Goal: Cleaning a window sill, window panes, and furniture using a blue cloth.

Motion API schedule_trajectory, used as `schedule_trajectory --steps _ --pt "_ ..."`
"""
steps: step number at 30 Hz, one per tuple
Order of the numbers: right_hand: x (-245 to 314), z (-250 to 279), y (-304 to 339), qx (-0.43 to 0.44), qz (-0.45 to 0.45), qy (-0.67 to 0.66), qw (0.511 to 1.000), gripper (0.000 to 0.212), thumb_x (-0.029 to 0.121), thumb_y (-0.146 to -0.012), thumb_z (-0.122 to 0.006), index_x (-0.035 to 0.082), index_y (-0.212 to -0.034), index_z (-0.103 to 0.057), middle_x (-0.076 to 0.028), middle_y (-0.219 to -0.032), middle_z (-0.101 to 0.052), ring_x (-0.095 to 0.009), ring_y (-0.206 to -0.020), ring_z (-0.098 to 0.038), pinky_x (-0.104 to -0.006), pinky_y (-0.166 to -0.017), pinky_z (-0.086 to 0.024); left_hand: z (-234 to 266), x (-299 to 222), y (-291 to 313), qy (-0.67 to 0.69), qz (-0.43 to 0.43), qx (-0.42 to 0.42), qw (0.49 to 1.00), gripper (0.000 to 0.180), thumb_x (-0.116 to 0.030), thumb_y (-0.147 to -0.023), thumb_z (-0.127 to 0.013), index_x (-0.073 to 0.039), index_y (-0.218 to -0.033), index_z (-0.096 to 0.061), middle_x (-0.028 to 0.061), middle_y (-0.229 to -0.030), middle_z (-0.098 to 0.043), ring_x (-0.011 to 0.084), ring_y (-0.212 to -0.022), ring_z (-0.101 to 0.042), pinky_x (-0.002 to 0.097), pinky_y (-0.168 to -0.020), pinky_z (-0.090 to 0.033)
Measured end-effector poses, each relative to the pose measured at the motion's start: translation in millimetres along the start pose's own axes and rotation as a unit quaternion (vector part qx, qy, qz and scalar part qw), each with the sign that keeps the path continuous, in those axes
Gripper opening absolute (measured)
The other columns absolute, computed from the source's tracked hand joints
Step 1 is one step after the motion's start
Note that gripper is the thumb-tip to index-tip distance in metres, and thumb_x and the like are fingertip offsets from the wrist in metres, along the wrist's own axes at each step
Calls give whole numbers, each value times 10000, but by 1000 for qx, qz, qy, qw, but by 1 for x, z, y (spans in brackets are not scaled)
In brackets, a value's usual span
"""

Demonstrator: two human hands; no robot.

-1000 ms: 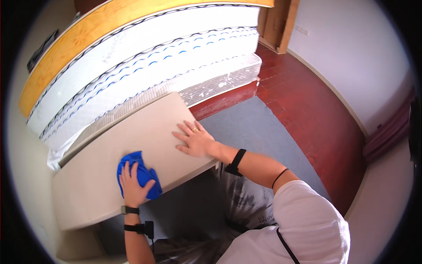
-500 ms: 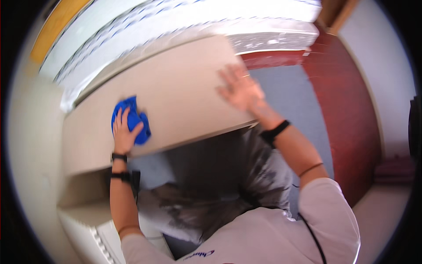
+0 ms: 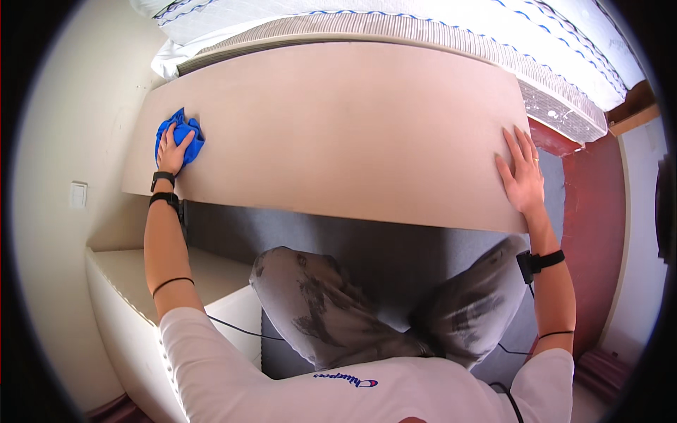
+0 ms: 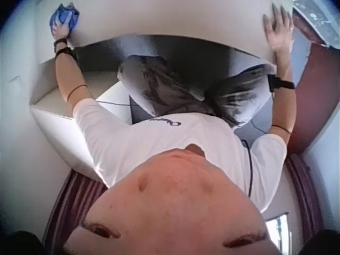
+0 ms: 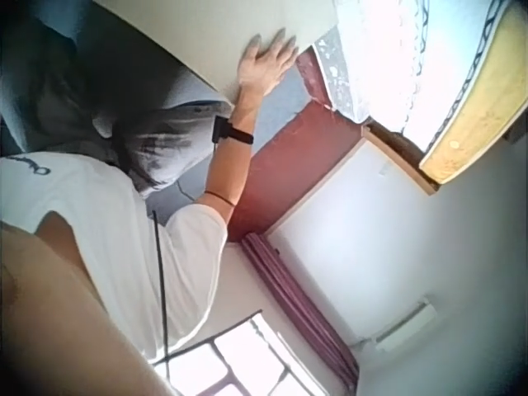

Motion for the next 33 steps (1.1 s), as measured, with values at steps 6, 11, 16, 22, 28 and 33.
schedule_trajectory --steps 6,11,16,22,28,33 --pt "17 -7 -30 -13 12 19 1000 604 439 -974 -522 264 -1539 -397 -40 -1624 -308 -297 -1507 -253 -521 -1168 -331 -6 -96 -76 -9 -212 -12 977 821 -661 -873 -616 -164 -1497 -425 283 -1527 -381 430 -1401 -397 474 -1170 -310" --pt "8 -3 -31 2 -26 57 998 618 491 -988 -482 291 -1558 -351 -15 -1638 -275 -272 -1525 -209 -544 -1185 -296 -37 -354 -35 26 -452 -7 891 852 -726 -838 -596 -187 -1480 -446 296 -1480 -431 463 -1358 -435 502 -1148 -343" --pt "-12 -13 -32 50 -101 59 992 621 584 -1000 -387 344 -1567 -306 11 -1652 -231 -225 -1541 -156 -572 -1200 -263 -63 -562 93 31 -570 95 815 932 -813 -813 -536 -245 -1534 -371 224 -1608 -270 448 -1480 -243 581 -1191 -190" --pt "-52 -49 -45 -26 -93 50 994 620 586 -992 -413 350 -1559 -331 -35 -1636 -275 -277 -1506 -254 -556 -1181 -296 -90 -645 198 71 -619 144 769 958 -835 -783 -539 -324 -1563 -317 178 -1674 -133 439 -1531 -83 585 -1213 -24" --pt "-96 -95 -54 25 18 384 923 439 299 -1033 -409 413 -1457 -435 15 -1642 -251 -364 -1461 -308 -499 -1115 -421 -105 -573 62 41 -512 184 838 897 -560 -837 -721 -220 -1556 -307 234 -1655 -81 406 -1515 -173 577 -1219 -155" --pt "-36 -71 -97 64 -265 -46 961 812 731 -929 -389 247 -1575 -299 -240 -1560 -349 -426 -1439 -346 -533 -1174 -309 -57 -304 -161 107 -448 143 876 696 -434 -1000 -562 -59 -1545 -346 138 -1587 -339 242 -1491 -275 352 -1226 -187"
Point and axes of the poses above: each hand's wrist, its own y-axis away from the middle knuckle, its own z-axis out of the back of the hand, x = y × z, the point moved 10 cm from there along -y, towards the middle knuckle
